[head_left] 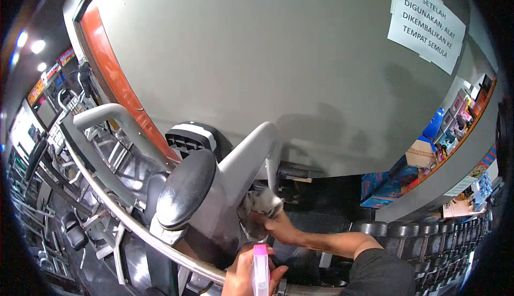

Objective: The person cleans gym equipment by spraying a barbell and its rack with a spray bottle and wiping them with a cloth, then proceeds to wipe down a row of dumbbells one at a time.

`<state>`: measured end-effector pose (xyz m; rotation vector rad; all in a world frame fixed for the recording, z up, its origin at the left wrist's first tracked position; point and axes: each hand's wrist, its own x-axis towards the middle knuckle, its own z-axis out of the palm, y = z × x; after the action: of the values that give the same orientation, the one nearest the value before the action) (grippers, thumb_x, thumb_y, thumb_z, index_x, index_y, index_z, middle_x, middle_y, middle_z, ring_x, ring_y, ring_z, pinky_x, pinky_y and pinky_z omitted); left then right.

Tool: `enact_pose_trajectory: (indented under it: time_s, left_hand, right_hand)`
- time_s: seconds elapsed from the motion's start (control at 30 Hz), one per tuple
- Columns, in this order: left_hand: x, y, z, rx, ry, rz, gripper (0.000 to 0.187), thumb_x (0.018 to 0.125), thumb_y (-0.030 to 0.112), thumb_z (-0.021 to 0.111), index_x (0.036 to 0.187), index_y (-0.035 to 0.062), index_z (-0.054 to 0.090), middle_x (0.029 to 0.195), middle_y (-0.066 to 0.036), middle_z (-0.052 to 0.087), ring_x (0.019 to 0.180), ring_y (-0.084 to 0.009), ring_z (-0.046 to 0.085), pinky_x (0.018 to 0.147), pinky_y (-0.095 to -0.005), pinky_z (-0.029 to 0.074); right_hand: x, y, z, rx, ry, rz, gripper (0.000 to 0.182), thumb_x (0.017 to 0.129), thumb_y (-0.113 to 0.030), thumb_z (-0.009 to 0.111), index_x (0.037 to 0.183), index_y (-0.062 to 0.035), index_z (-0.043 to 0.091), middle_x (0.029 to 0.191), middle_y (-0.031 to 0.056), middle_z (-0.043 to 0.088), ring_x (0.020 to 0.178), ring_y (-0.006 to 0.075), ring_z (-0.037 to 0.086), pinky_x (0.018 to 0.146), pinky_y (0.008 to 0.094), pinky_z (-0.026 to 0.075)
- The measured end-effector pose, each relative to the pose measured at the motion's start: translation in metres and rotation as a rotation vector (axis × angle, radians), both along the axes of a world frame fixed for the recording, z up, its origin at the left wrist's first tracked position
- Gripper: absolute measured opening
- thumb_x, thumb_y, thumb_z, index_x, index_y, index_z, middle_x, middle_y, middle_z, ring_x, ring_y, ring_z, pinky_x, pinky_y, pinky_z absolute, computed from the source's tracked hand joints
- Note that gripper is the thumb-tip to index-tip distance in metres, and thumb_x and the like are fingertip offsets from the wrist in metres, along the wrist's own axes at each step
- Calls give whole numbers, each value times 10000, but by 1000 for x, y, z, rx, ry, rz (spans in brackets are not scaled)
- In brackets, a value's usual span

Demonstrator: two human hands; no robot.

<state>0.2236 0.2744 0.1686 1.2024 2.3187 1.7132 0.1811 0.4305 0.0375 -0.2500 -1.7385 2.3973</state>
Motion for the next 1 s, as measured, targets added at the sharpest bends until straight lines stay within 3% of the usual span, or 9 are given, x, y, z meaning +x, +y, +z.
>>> enact_pose_trajectory:
  time_s: [0.13, 0.2, 0.27, 0.4, 0.47, 0.53, 0.63, 0.8, 1.0]
  left_hand:
    - [0, 0, -3, -14, 33, 12, 441, 736, 43, 738, 1088, 12, 473, 701, -77, 554, 576, -225, 569, 544, -311, 464]
    - [1, -1, -3, -8, -12, 6, 443, 736, 46, 740, 1088, 14, 473, 700, -75, 556, 573, -223, 569, 541, -310, 463]
    - [1, 0, -1, -3, -45, -8, 444, 736, 49, 742, 1089, 16, 474, 698, -74, 558, 569, -221, 570, 538, -310, 462]
    - [2, 2, 7, -2, 18, 8, 432, 729, 52, 749, 1077, 27, 494, 693, -66, 555, 570, -203, 566, 541, -306, 461]
    - [1, 2, 3, 18, 6, 12, 428, 726, 52, 751, 1073, 31, 501, 692, -63, 552, 569, -197, 561, 542, -303, 461]
    - [3, -1, -11, -25, -181, 0, 499, 705, 91, 788, 1058, -4, 448, 942, -138, 616, 737, -163, 634, 640, -280, 499]
    - [2, 3, 5, -14, 18, 32, 428, 721, 50, 754, 1073, 34, 511, 695, -61, 547, 570, -192, 552, 547, -298, 461]
    - [3, 3, 7, 18, -41, 6, 441, 718, 55, 757, 1085, 38, 513, 702, -62, 538, 579, -196, 551, 556, -299, 463]
    - [3, 3, 8, 11, 6, 10, 442, 713, 78, 765, 1084, 35, 528, 765, -86, 553, 610, -236, 579, 580, -320, 478]
  right_hand:
    - [21, 20, 28, 73, 132, -122, 349, 857, -104, 631, 1185, -40, 529, 1085, 35, 595, 1003, 126, 543, 847, 288, 449]
    - [8, 43, 51, 1267, 762, -439, 291, 800, -35, 649, 1083, 11, 600, 1105, 164, 606, 1022, 269, 582, 909, 370, 428]
    - [-7, 42, 81, 715, 520, -110, 395, 769, -45, 668, 1140, 32, 558, 1165, 178, 572, 1072, 312, 555, 946, 401, 400]
    - [-45, 36, 93, 816, 473, -56, 555, 674, -77, 691, 1181, 40, 499, 1233, 215, 483, 1206, 370, 429, 1054, 443, 306]
    - [-48, 47, 112, 1178, 726, -215, 499, 627, -37, 640, 1105, 44, 520, 1143, 208, 536, 1120, 341, 497, 995, 410, 370]
    - [-53, 63, 105, 1177, 676, -218, 529, 600, -30, 629, 1107, 64, 515, 1160, 211, 526, 1157, 360, 456, 1023, 410, 352]
    - [-82, 97, 82, 1266, 478, -329, 526, 604, 8, 622, 1114, 72, 514, 1147, 206, 535, 1129, 354, 466, 997, 390, 378]
    - [-137, 161, 52, 1249, 248, -308, 454, 643, 4, 606, 1091, 26, 533, 1105, 161, 550, 1082, 350, 500, 925, 391, 429]
    - [-118, 164, 104, 1274, 155, -247, 360, 685, -16, 564, 1045, -19, 582, 1069, 163, 564, 1032, 348, 540, 883, 395, 447]
